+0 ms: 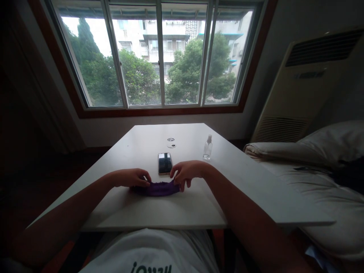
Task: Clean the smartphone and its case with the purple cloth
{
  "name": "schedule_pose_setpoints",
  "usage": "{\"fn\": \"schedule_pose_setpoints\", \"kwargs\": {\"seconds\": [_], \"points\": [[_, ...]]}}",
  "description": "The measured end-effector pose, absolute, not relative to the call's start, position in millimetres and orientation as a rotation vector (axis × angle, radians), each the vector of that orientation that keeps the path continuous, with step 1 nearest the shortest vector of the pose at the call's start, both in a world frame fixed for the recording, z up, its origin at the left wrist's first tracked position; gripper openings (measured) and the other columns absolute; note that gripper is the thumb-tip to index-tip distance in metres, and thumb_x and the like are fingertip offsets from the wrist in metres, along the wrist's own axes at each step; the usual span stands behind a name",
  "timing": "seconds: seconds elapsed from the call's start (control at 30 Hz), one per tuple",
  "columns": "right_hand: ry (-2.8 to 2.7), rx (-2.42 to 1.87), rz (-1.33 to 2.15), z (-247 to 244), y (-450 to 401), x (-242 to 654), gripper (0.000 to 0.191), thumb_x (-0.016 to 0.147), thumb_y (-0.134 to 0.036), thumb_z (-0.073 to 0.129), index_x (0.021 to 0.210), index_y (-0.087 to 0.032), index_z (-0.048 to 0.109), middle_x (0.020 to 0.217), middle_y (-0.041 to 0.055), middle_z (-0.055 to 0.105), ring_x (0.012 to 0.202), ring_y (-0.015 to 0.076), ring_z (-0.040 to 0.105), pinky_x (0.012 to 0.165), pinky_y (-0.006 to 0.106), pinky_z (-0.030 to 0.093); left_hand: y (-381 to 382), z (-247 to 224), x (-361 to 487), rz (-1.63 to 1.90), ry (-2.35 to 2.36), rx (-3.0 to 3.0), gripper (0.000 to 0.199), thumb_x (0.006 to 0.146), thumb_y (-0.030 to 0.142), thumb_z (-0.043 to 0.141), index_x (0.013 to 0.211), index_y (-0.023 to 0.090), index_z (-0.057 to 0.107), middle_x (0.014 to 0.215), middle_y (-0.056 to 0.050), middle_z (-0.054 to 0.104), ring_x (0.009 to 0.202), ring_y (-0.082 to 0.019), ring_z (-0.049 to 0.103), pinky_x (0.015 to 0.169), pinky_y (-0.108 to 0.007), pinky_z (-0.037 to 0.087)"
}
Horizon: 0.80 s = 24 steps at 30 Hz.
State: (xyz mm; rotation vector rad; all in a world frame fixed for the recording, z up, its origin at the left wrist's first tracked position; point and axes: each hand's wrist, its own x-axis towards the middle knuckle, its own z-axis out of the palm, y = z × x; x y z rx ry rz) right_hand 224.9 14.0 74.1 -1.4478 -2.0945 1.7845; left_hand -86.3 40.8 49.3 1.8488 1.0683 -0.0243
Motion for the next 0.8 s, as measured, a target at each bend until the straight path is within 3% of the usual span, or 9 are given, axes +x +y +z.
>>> {"fn": "schedule_pose_setpoints", "kwargs": {"seconds": [0.1,0.2,0.3,0.37,0.47,0.57,0.67,0.8], "points": [[-2.129,-1.449,1.682,76.5,12.0,221.9,0.055,0.079,-0.033,0.078,0.125,-0.014,0.056,0.079,0.0041,0.07,0.065,0.0176,0.07,0.049,0.02,0.05,38.6,49.9,-84.8,-0.008,1.085,1.855,0.07,0.071,0.069,0.075,0.121,0.022,0.066,0.09,-0.005,0.06,0.067,-0.016,0.057,0.05,-0.025,0.048],[-2.104,-1.17,1.614,79.4,3.8,207.2,0.053,0.084,-0.027,0.073,0.132,-0.014,0.054,0.075,0.0003,0.066,0.057,0.0112,0.062,0.048,0.019,0.047,34.2,53.5,-82.4,0.037,1.134,1.841,0.071,0.076,0.075,0.066,0.122,0.022,0.065,0.086,-0.004,0.058,0.067,-0.018,0.057,0.05,-0.025,0.047],[-2.021,-0.603,1.686,80.7,-8.5,183.6,0.077,0.083,-0.026,0.077,0.15,-0.024,0.039,0.099,0.004,0.069,0.088,0.0174,0.07,0.069,0.026,0.056,31.3,57.9,-81.5,0.085,1.118,1.755,0.079,0.08,0.084,0.051,0.123,0.019,0.064,0.098,-0.009,0.061,0.075,-0.022,0.061,0.053,-0.028,0.049],[-1.962,-0.422,1.624,79.5,-13.6,170.9,0.071,0.087,-0.029,0.075,0.15,-0.024,0.042,0.107,0.0066,0.068,0.105,0.0209,0.067,0.082,0.032,0.056,31.2,59.8,-82.1,0.114,1.127,1.719,0.085,0.08,0.089,0.041,0.122,0.018,0.065,0.108,-0.013,0.063,0.08,-0.024,0.062,0.057,-0.03,0.051],[-1.978,-0.524,1.442,71.5,-10.9,165.2,0.05,0.09,-0.037,0.073,0.135,-0.018,0.058,0.102,0.0074,0.068,0.097,0.0189,0.067,0.079,0.03,0.055,32.1,60.4,-83.5,0.128,1.172,1.725,0.089,0.079,0.092,0.036,0.118,0.02,0.069,0.12,-0.014,0.063,0.087,-0.026,0.062,0.06,-0.03,0.05],[-2.083,-0.909,1.22,56.2,-0.6,169.4,0.046,0.09,-0.049,0.07,0.121,-0.016,0.065,0.094,0.0069,0.069,0.084,0.0174,0.066,0.067,0.027,0.054,32.7,57.9,-84.3,0.088,1.167,1.766,0.082,0.075,0.087,0.054,0.121,0.021,0.068,0.115,-0.013,0.065,0.09,-0.026,0.061,0.061,-0.029,0.048],[-2.092,-1.281,1.134,41.5,6.2,170.2,0.053,0.087,-0.057,0.07,0.118,-0.015,0.065,0.087,0.0058,0.069,0.07,0.0154,0.063,0.057,0.026,0.05,34.7,52.0,-85.0,0.09,1.02,1.805,0.074,0.07,0.064,0.079,0.127,0.02,0.062,0.112,-0.011,0.066,0.091,-0.024,0.062,0.065,-0.028,0.048],[-2.038,-1.352,1.311,37.0,5.0,164.8,0.063,0.077,-0.062,0.077,0.118,-0.017,0.065,0.085,0.0032,0.067,0.061,0.0111,0.055,0.052,0.023,0.044,38.7,44.1,-85.6,0.24,0.744,1.798,0.064,0.077,0.042,0.081,0.13,0.019,0.055,0.117,-0.011,0.065,0.093,-0.02,0.062,0.076,-0.031,0.049]]}}
